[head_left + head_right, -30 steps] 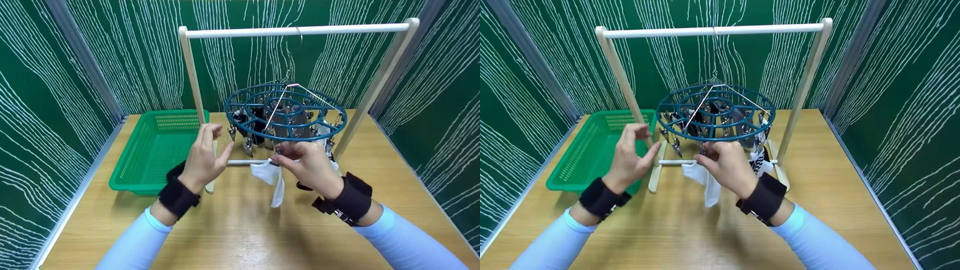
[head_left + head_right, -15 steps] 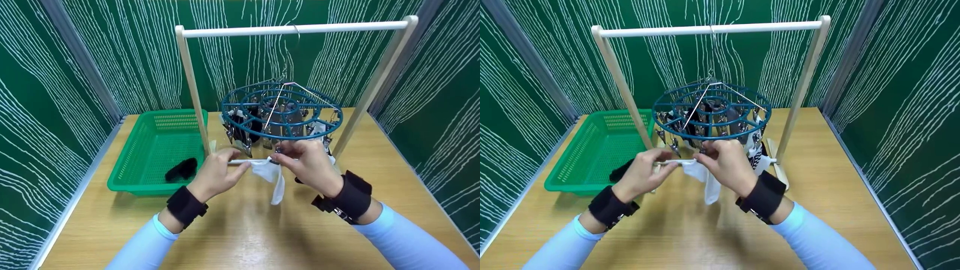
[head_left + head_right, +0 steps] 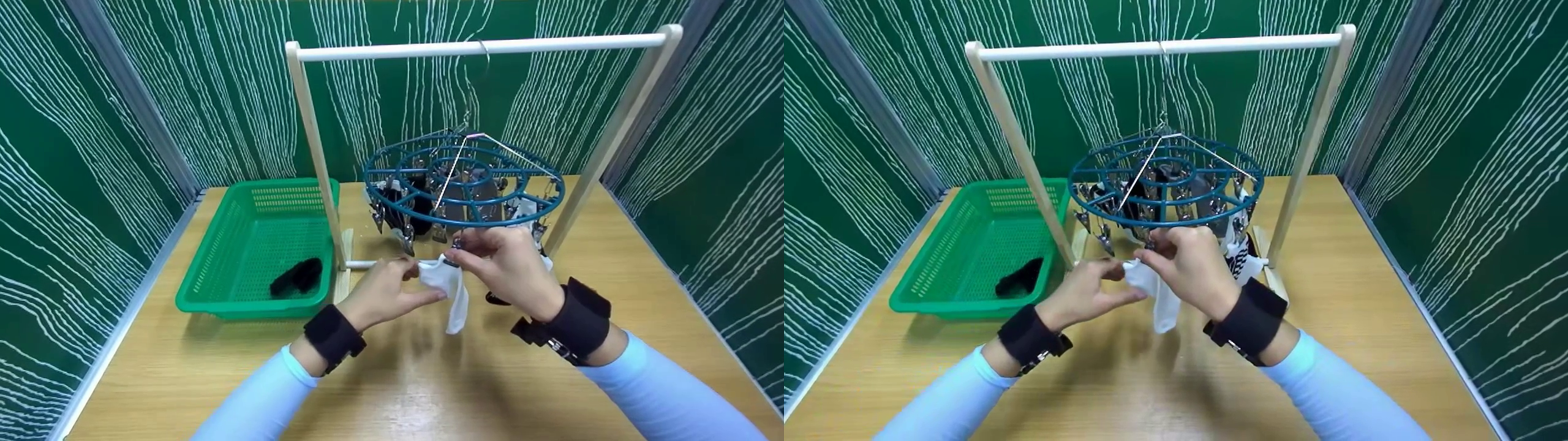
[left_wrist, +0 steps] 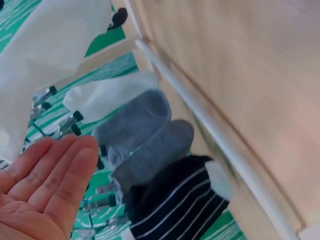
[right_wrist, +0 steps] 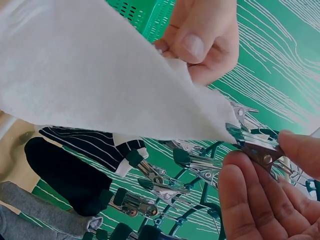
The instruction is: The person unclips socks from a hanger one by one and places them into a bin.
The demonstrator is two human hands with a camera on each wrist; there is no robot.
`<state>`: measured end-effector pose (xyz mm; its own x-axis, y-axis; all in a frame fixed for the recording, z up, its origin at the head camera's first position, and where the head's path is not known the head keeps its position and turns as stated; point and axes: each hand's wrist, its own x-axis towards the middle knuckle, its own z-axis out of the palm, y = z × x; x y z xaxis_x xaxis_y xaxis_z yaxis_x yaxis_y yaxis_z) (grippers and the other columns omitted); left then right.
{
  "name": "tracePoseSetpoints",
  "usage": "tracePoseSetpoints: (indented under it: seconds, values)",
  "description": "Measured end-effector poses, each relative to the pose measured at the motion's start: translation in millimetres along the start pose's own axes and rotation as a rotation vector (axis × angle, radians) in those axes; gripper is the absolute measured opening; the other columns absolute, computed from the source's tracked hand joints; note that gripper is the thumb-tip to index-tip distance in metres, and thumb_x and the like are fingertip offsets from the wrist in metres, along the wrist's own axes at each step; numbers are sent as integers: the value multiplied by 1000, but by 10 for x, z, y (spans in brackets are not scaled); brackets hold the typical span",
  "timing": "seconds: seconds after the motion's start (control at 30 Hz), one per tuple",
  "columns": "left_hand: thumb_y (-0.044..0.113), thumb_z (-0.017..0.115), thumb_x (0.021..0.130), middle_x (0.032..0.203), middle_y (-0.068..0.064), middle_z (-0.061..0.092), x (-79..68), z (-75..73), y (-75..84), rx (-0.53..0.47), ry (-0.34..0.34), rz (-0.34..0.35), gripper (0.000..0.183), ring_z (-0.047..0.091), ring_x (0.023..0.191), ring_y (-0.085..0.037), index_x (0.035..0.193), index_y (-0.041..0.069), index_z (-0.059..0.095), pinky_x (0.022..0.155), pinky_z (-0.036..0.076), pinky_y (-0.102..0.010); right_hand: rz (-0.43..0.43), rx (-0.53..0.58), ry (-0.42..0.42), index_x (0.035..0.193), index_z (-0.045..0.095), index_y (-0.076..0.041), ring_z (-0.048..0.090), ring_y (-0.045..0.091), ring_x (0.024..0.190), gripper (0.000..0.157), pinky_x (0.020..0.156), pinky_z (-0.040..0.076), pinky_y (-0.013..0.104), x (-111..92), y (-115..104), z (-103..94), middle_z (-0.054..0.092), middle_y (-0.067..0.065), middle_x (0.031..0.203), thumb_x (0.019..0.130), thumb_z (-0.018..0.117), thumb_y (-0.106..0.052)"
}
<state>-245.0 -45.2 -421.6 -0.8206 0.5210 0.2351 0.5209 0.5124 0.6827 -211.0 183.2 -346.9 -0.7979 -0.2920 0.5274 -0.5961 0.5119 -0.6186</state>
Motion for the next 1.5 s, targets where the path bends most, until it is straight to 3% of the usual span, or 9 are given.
tracePoseSetpoints:
  seconds: [0.23, 0.3, 0.4, 0.57, 0.73, 0.97, 1.07, 1.27, 1.5]
  values:
    - [38, 87, 92, 120, -9, 80, 63, 169, 9, -194, -6, -103, 46, 76, 110, -25, 121, 5, 75, 102, 64, -43, 6, 7, 0, 101, 83, 3, 82, 25, 79, 8, 70, 61, 12, -2, 0, 6, 84, 14, 95, 94, 83, -2]
    - [33, 86, 94, 121, -9, 80, 72, 207, 25, -247, 1, -104, 43, 78, 110, -24, 125, 5, 74, 100, 64, -37, 3, 11, 4, 101, 83, 3, 83, 26, 80, 8, 71, 61, 12, -5, 7, 16, 84, 15, 95, 94, 83, -1]
    - [20, 82, 97, 120, -14, 80, 87, 247, 40, -273, 29, -53, 34, 79, 107, -25, 124, 1, 74, 94, 64, -29, -6, 26, 9, 100, 82, 4, 83, 27, 81, 8, 72, 62, 12, -7, 16, 33, 84, 16, 95, 94, 83, 0]
    - [5, 75, 100, 112, -19, 81, 96, 251, 63, -250, 84, 42, 23, 76, 94, -24, 120, -5, 76, 84, 63, -25, -21, 43, 34, 97, 82, 5, 83, 28, 82, 6, 73, 62, 12, -12, 22, 51, 84, 15, 92, 93, 83, 1]
    - [5, 73, 102, 111, -19, 82, 104, 212, 92, -242, 100, 69, 21, 72, 88, -16, 119, -5, 78, 81, 63, -25, -48, 43, 82, 95, 84, 3, 83, 26, 78, 3, 72, 60, 10, -25, 15, 60, 84, 13, 88, 92, 84, 2]
    - [4, 72, 102, 113, -20, 81, 96, 177, 110, -252, 88, 59, 22, 77, 94, -26, 120, -6, 77, 84, 65, -28, -114, 42, 114, 95, 84, 5, 80, 7, 79, 6, 72, 62, 12, -27, 52, 69, 84, 12, 89, 90, 83, 7]
    - [4, 72, 102, 114, -20, 81, 91, 180, 83, -247, 74, 48, 22, 76, 95, -24, 121, -6, 77, 86, 64, -27, -147, 32, 133, 94, 84, 4, 77, 0, 79, 5, 71, 60, 11, -25, 64, 72, 84, 11, 87, 90, 82, 7]
    - [3, 70, 100, 96, -14, 78, 89, 194, -35, -114, 72, 29, 10, 59, 81, -11, 106, -2, 78, 73, 52, -23, -158, 20, 143, 93, 85, 2, 74, -2, 73, 6, 66, 57, 8, -18, 68, 60, 84, 10, 85, 92, 81, 6]
    - [-4, 68, 97, 97, -12, 77, 48, 160, -127, -76, 123, -48, 15, 62, 85, -14, 107, -2, 79, 78, 55, -27, -120, 17, 128, 96, 84, 3, 76, 1, 75, 5, 70, 59, 9, -6, 44, 54, 84, 9, 87, 92, 83, 3]
